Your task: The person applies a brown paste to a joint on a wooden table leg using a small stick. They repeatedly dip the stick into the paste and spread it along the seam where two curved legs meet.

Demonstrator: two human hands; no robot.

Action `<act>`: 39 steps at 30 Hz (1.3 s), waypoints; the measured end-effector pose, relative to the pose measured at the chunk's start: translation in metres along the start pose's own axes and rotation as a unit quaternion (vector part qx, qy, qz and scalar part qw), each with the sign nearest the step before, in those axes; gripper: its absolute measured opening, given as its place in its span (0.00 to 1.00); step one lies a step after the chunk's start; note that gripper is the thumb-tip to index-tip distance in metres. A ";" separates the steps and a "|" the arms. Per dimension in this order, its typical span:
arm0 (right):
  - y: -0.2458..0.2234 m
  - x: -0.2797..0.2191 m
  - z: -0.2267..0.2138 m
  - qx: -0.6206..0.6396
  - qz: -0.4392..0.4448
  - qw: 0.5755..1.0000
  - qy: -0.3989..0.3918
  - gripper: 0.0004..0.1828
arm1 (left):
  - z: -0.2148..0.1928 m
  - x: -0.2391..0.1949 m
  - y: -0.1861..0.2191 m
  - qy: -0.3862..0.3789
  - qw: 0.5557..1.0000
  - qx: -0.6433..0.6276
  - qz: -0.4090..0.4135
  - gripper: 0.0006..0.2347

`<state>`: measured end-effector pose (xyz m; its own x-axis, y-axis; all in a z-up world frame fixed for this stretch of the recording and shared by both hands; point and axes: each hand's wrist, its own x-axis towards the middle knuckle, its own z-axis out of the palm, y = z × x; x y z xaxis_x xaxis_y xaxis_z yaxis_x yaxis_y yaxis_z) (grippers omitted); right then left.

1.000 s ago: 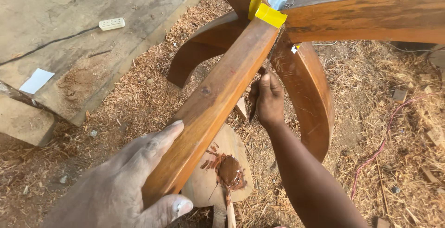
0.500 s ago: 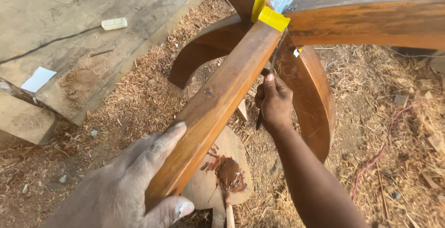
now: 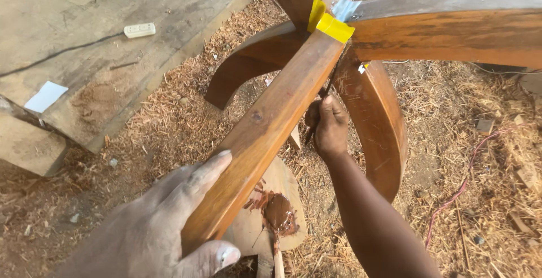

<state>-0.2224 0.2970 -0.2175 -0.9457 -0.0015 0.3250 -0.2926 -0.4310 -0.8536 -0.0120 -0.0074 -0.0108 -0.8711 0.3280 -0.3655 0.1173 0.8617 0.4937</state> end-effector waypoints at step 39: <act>-0.022 -0.004 0.019 -0.010 0.029 0.999 0.028 0.18 | -0.007 -0.019 0.016 0.032 0.995 -0.092 0.021 0.43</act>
<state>-0.2096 0.2893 -0.1922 -0.9676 0.0243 0.2515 -0.2387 -0.4137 -0.8785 0.0026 -0.0028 0.0098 -0.8961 0.3329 -0.2935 0.0710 0.7605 0.6455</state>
